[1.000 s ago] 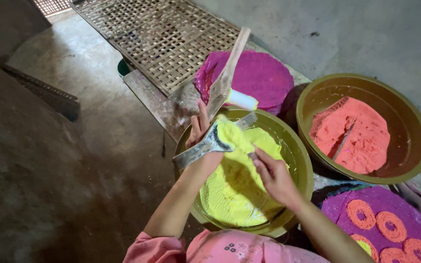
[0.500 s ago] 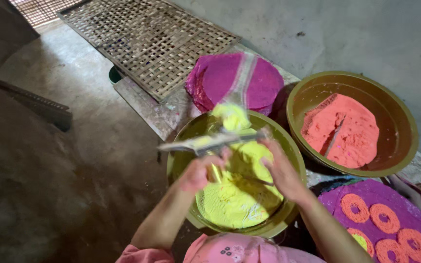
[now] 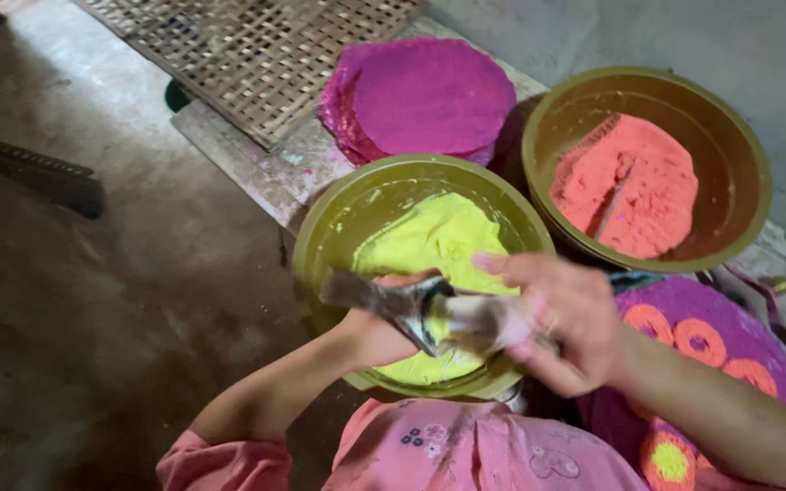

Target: The person uses a manual press to form small circular dough shapes from pink and yellow dough onto a purple mat. They repeatedly load the press with dough, press to form shapes, and arrange the finished pieces on the mat.

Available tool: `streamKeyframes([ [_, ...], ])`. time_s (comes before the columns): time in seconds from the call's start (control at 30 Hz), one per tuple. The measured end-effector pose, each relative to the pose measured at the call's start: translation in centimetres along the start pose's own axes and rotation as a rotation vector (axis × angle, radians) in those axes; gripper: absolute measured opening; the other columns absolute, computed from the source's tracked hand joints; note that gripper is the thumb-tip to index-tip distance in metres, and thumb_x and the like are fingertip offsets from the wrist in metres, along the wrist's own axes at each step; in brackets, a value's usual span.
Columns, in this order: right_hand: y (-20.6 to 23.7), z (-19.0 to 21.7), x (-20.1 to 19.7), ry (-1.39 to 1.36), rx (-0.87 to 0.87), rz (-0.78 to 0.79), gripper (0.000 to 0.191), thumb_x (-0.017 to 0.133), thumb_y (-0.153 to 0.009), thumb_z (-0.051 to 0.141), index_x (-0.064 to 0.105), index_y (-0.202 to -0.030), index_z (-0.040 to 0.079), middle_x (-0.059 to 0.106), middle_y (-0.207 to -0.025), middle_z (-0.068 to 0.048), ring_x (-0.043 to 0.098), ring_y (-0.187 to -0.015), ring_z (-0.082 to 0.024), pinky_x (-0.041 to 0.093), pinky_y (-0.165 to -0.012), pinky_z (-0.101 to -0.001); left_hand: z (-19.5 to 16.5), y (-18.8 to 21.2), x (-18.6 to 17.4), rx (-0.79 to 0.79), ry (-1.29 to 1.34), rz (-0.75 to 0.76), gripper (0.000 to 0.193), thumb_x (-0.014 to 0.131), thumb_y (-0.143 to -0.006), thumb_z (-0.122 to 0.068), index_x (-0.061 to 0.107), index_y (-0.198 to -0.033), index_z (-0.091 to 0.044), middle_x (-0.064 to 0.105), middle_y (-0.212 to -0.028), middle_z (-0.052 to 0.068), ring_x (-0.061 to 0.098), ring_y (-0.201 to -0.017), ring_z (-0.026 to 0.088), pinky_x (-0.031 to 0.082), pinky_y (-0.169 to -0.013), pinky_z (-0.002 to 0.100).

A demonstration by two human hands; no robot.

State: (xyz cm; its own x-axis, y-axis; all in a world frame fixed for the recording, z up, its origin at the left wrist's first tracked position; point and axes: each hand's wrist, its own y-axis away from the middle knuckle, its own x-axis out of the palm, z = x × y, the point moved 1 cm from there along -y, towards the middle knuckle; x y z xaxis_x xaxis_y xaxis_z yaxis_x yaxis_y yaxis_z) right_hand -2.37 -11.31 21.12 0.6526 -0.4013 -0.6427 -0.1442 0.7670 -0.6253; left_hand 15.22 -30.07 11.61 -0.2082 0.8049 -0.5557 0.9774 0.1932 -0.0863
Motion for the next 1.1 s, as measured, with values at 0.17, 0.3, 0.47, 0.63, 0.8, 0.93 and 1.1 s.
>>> streamKeyframes([
  [0.17, 2.3, 1.0, 2.9, 0.096, -0.137, -0.036, 0.06, 0.059, -0.091, 0.015, 0.042, -0.148, 0.019, 0.06, -0.144, -0.023, 0.064, -0.13, -0.048, 0.062, -0.102, -0.05, -1.6, 0.5, 2.7, -0.052, 0.489, 0.095, 0.051, 0.085, -0.074, -0.02, 0.064, -0.119, -0.01, 0.074, -0.107, 0.007, 0.073, -0.096, 0.018, 0.06, -0.083, 0.034],
  [0.3, 4.0, 1.6, 2.8, 0.111, 0.079, -0.084, 0.06, 0.064, -0.098, 0.021, 0.041, -0.152, 0.011, 0.056, -0.154, -0.021, 0.056, -0.145, -0.046, 0.051, -0.116, -0.0518, -1.5, -1.9, 5.6, -0.01, 0.174, 0.149, 0.046, 0.083, -0.076, -0.019, 0.065, -0.117, -0.01, 0.072, -0.108, 0.008, 0.071, -0.099, 0.02, 0.057, -0.086, 0.037],
  [0.47, 8.6, 1.6, -2.4, -0.416, 0.379, 0.007, 0.087, 0.067, -0.106, 0.053, 0.022, -0.159, 0.0, 0.032, -0.164, -0.017, 0.031, -0.154, -0.034, 0.026, -0.131, -0.046, -4.3, -4.9, 5.6, 0.005, 0.028, 0.259, 0.049, 0.079, -0.078, -0.015, 0.06, -0.123, -0.008, 0.066, -0.117, 0.011, 0.065, -0.11, 0.024, 0.054, -0.094, 0.04],
  [0.63, 17.2, 3.3, -3.3, -1.046, 0.795, 0.211, 0.085, 0.081, -0.092, 0.046, 0.042, -0.152, -0.001, 0.053, -0.149, -0.013, 0.048, -0.14, -0.027, 0.039, -0.121, -0.0459, -9.2, -5.2, 7.4, 0.161, -0.189, 0.051, 0.053, 0.075, -0.08, -0.011, 0.055, -0.128, -0.006, 0.06, -0.125, 0.014, 0.06, -0.121, 0.029, 0.05, -0.101, 0.043],
  [0.8, 27.6, 6.9, -6.9, -0.952, 0.864, -0.342, 0.085, 0.089, -0.081, 0.035, 0.051, -0.147, -0.005, 0.057, -0.136, -0.02, 0.056, -0.128, -0.034, 0.044, -0.11, -0.0481, -10.3, -1.7, 16.5, 0.461, 0.254, -0.007, 0.056, 0.07, -0.083, -0.004, 0.053, -0.136, -0.008, 0.058, -0.134, 0.011, 0.059, -0.132, 0.027, 0.049, -0.11, 0.041],
  [0.93, 32.6, 9.8, -8.6, -0.781, 0.75, -0.756, 0.097, 0.087, -0.079, 0.031, 0.036, -0.157, 0.005, 0.052, -0.15, -0.021, 0.053, -0.138, -0.038, 0.041, -0.12, -0.057, -4.5, -3.2, 26.5, 0.161, 0.163, 0.254, 0.089, 0.08, -0.083, -0.012, 0.028, -0.151, 0.008, 0.033, -0.155, 0.032, 0.031, -0.148, 0.043, 0.026, -0.123, 0.048],
  [1.1, 35.9, 13.3, -9.8, -0.645, 0.788, -0.919, 0.104, 0.078, -0.082, 0.035, 0.025, -0.167, 0.007, 0.051, -0.149, -0.019, 0.051, -0.14, -0.036, 0.036, -0.122, -0.0566, 2.2, -3.1, 36.3, -0.132, 0.158, 0.024, 0.112, 0.08, -0.083, -0.013, -0.002, -0.155, 0.009, 0.008, -0.161, 0.037, 0.01, -0.153, 0.048, 0.012, -0.123, 0.048],
])
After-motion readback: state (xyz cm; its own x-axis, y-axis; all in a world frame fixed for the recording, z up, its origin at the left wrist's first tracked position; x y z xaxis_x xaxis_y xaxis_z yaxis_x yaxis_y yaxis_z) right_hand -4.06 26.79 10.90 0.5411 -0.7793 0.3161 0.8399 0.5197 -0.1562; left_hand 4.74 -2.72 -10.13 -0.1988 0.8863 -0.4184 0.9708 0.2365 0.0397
